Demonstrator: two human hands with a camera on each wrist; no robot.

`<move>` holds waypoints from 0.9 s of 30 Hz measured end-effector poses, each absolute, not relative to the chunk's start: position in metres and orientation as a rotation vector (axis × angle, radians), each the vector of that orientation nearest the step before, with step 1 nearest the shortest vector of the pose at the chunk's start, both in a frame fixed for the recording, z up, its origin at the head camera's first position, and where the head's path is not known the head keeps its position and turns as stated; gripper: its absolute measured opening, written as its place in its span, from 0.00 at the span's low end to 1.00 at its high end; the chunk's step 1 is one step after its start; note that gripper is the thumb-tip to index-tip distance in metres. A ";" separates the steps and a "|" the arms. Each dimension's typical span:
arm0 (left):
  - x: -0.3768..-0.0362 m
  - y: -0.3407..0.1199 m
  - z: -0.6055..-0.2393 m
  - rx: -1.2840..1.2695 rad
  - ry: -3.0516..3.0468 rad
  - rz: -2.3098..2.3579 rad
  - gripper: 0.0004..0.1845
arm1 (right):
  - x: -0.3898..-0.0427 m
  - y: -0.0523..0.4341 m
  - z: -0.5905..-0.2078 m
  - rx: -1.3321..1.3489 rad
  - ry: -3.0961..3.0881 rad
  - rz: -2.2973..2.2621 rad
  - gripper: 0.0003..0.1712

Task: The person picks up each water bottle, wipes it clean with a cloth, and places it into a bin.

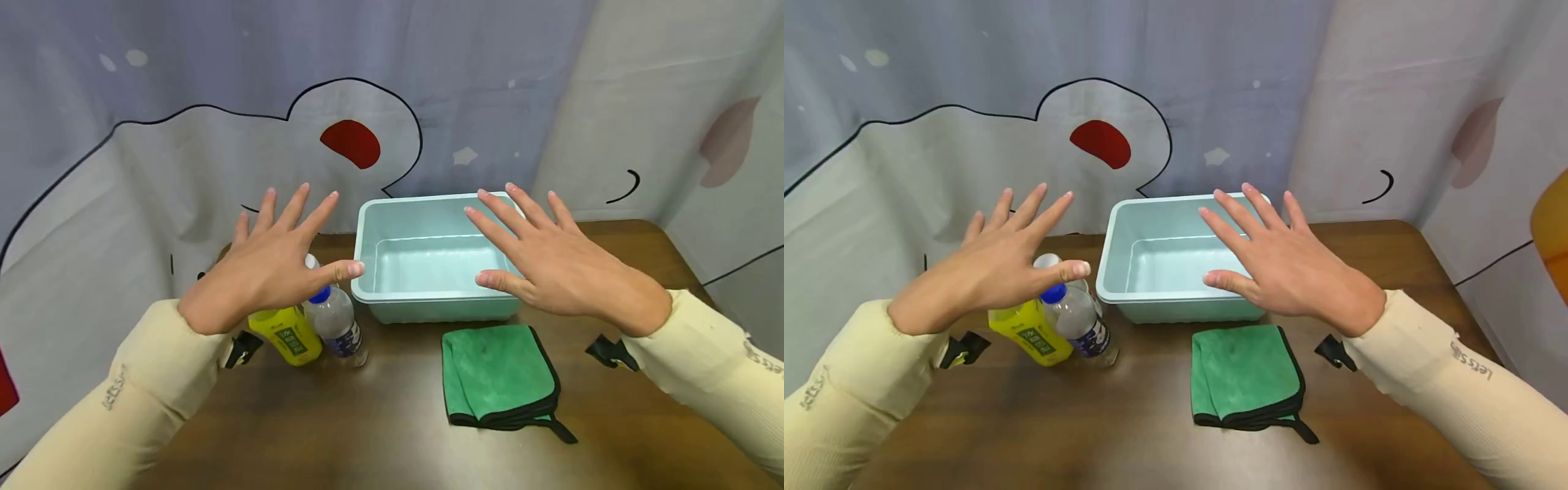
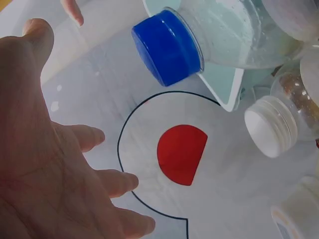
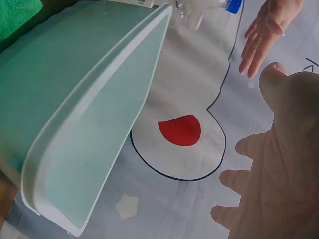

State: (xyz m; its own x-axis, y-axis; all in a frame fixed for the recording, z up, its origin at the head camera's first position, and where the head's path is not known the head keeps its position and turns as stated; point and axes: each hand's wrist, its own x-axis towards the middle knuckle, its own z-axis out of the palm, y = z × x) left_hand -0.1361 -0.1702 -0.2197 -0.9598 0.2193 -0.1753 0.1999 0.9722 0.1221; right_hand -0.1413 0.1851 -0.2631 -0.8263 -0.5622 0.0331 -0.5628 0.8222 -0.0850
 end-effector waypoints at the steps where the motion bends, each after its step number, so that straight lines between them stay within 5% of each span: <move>1: -0.135 -0.172 -0.220 0.314 2.934 0.154 0.56 | -0.141 0.185 -0.264 0.925 -2.994 0.141 0.49; 27: -0.125 -0.188 -0.233 0.324 2.952 0.118 0.60 | -0.129 0.185 -0.287 1.012 -2.956 0.110 0.49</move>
